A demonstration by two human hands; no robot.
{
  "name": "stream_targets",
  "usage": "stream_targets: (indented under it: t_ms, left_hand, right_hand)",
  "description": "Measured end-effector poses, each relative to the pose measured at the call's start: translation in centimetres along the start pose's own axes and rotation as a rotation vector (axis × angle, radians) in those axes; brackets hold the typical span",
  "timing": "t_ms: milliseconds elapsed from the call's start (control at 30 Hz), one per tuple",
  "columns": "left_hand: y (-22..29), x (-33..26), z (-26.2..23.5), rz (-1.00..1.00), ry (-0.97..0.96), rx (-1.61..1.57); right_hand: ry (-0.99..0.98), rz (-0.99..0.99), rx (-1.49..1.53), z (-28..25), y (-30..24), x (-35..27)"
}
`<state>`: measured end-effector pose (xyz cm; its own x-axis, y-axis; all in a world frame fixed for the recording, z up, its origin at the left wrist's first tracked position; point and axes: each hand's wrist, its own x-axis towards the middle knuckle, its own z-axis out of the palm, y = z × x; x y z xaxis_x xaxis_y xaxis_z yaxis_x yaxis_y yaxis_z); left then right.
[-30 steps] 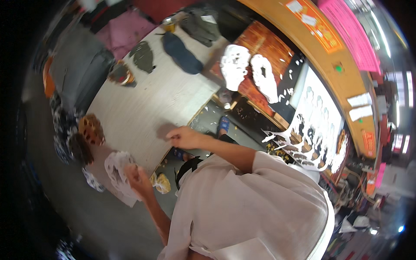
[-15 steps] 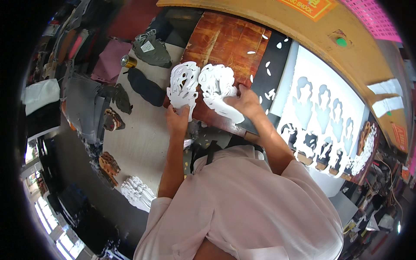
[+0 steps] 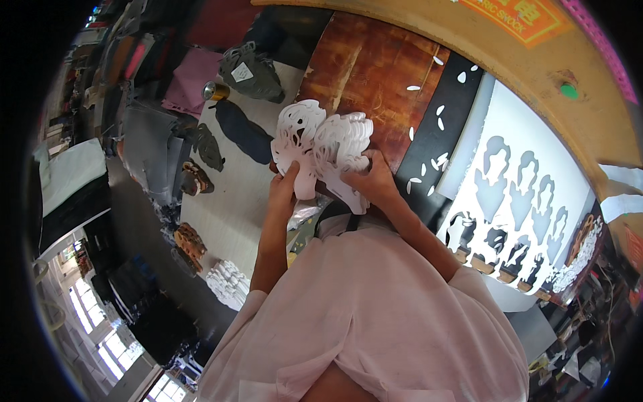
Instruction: The person repeatedly picks up white paper cutouts from a light table, separates them, and stacks them into a growing pile. They also handle a brown cutout and move it aside. The person continues to sort and stack the white cutouts throughout the clip.
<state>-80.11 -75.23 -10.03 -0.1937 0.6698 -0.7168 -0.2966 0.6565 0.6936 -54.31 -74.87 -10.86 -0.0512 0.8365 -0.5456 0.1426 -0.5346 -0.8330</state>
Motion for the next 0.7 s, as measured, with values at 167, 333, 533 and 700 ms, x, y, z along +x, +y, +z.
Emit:
stream_targets:
  t_ms: [167,333,533,700]
  left_hand:
    - [0.8,1.2,0.2,0.051,-0.248,-0.213]
    - [2.0,0.5,2.0,-0.034,-0.401,-0.285]
    - [3.3,-2.0,5.3,0.116,-0.768,-0.326]
    - [2.0,-0.5,6.1,0.09,-0.809,-0.351]
  right_hand:
    - [-0.001,0.046,0.538,-1.3,-0.6,0.5]
    - [-0.065,-0.053,0.895,-4.7,-3.5,-1.2]
    - [0.007,-0.202,1.042,-7.9,-5.3,-3.1]
    - [-0.037,-0.277,1.076,-7.9,-5.0,-3.5]
